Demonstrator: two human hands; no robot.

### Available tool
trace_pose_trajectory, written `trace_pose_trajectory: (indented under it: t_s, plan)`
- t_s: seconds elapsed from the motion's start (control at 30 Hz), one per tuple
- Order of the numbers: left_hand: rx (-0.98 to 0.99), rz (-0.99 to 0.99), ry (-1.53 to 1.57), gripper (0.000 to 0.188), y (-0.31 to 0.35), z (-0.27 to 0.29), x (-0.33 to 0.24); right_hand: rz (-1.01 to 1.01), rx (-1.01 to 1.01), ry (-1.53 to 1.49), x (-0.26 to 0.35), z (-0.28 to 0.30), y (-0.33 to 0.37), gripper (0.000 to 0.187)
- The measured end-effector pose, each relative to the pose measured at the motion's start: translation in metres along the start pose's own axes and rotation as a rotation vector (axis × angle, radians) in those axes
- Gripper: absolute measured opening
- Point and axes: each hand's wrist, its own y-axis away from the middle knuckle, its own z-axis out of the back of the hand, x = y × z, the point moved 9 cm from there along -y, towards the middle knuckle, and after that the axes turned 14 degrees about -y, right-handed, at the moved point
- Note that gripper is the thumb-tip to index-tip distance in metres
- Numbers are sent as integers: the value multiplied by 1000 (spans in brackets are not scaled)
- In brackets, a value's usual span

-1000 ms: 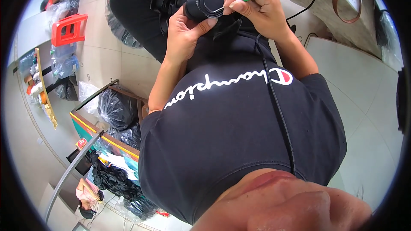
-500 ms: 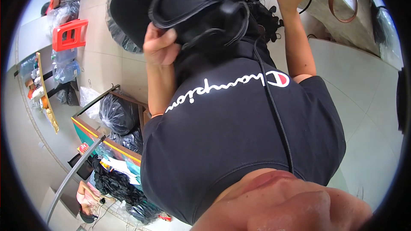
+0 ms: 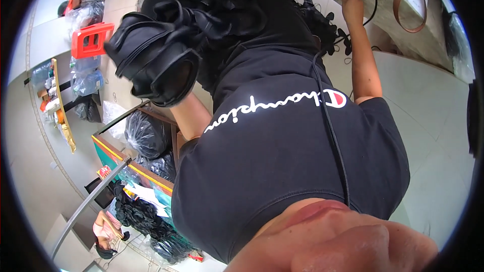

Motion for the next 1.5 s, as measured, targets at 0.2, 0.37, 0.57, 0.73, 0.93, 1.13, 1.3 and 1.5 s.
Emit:
trace_pose_trajectory:
  t_s: [0.2,0.37,0.57,0.73,0.93,1.13,1.3,1.5]
  plan:
    - [142,271,-29,32,-17,-54,-7,-8,262,-897,149,32,11,15]
    - [387,440,100,27,15,-119,32,306,459,-1645,284,74,48,10]
    - [428,378,53,22,20,-129,25,411,420,-1464,299,70,58,10]
    - [445,262,-109,24,21,-132,18,338,410,-1445,293,68,53,11]
    - [464,260,-132,23,21,-134,16,453,356,-1304,295,71,54,8]
    - [303,230,-213,19,15,-117,11,506,-198,-964,261,78,29,5]
    - [52,15,-80,21,-2,-88,3,52,-136,-310,110,7,-7,21]
    - [73,12,45,19,-2,-93,7,-182,158,-22,-36,-77,12,36]
